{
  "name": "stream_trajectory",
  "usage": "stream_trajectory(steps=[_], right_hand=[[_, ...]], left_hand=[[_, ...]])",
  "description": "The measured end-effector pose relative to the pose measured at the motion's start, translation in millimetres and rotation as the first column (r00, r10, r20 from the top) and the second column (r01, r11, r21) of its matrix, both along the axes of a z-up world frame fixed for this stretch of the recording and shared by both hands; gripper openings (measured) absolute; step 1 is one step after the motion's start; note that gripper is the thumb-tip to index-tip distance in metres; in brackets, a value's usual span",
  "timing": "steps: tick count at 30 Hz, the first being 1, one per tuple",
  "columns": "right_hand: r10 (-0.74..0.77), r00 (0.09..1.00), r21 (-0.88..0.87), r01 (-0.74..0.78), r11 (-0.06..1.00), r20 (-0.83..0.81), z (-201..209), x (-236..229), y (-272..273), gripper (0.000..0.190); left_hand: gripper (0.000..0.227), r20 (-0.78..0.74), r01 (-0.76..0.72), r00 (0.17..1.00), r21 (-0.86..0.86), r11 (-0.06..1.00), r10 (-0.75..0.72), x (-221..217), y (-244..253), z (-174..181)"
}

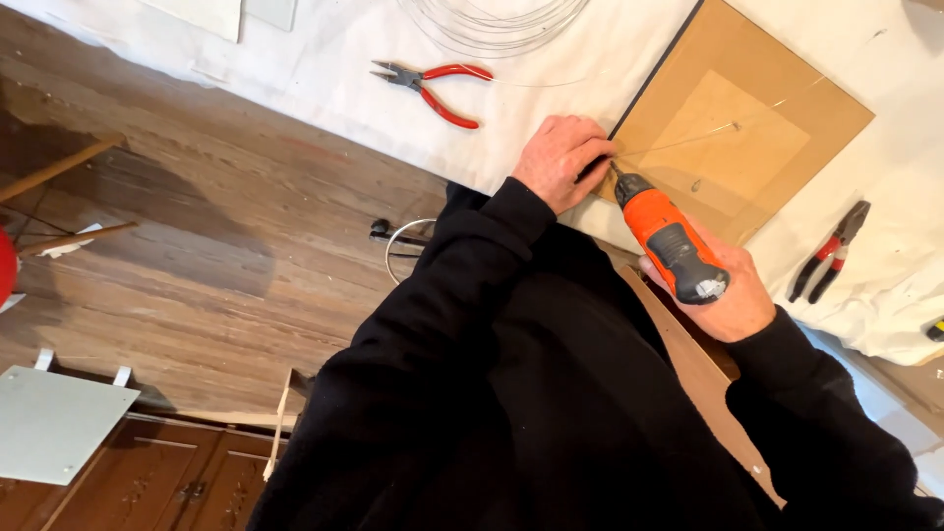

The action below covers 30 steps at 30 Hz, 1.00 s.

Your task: Attach a hanging wire to the back of a frame using screws, a drill, and pliers.

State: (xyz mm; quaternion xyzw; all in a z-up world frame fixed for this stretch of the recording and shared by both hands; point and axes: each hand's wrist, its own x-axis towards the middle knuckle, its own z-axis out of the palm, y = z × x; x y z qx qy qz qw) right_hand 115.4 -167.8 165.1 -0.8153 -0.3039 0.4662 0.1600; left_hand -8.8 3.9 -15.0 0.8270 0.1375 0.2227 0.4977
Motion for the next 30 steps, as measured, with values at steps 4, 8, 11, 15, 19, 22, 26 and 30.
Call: stream_trajectory(steps=[4,8,11,15,19,22,26,30], right_hand=[[-0.004,1.0,0.014,0.004,1.0,0.007,1,0,4,0.054],[-0.009,1.0,-0.002,0.009,1.0,0.011,3,-1,10,0.052],[-0.041,0.999,-0.009,0.041,0.999,-0.018,3,0,12,0.049],[-0.058,0.998,-0.038,0.056,0.998,-0.028,4,2,14,0.05],[-0.027,1.0,-0.121,0.024,0.992,-0.016,9,4,24,0.051],[-0.036,0.999,-0.188,0.033,0.982,-0.013,14,5,32,0.051],[0.045,0.999,-0.262,-0.037,0.964,0.024,14,7,39,0.056],[0.02,1.0,-0.303,-0.023,0.953,-0.015,12,12,40,0.055]], left_hand=[[0.023,-0.016,0.02,1.0,-0.002,1.0,-0.02,0,-1,-2],[0.024,0.001,0.016,1.0,0.01,1.0,-0.016,-1,-1,-4],[0.024,-0.006,0.018,1.0,0.01,1.0,-0.018,-1,0,-3],[0.024,0.001,0.025,1.0,0.008,1.0,-0.025,-2,2,-2],[0.024,0.015,0.026,1.0,0.009,1.0,-0.026,-2,1,-3],[0.024,0.022,0.02,1.0,0.012,1.0,-0.02,-2,3,-2],[0.023,0.042,0.008,0.999,0.016,1.0,-0.008,-4,3,0],[0.024,0.033,-0.01,0.999,0.002,1.0,0.01,-2,3,-1]])
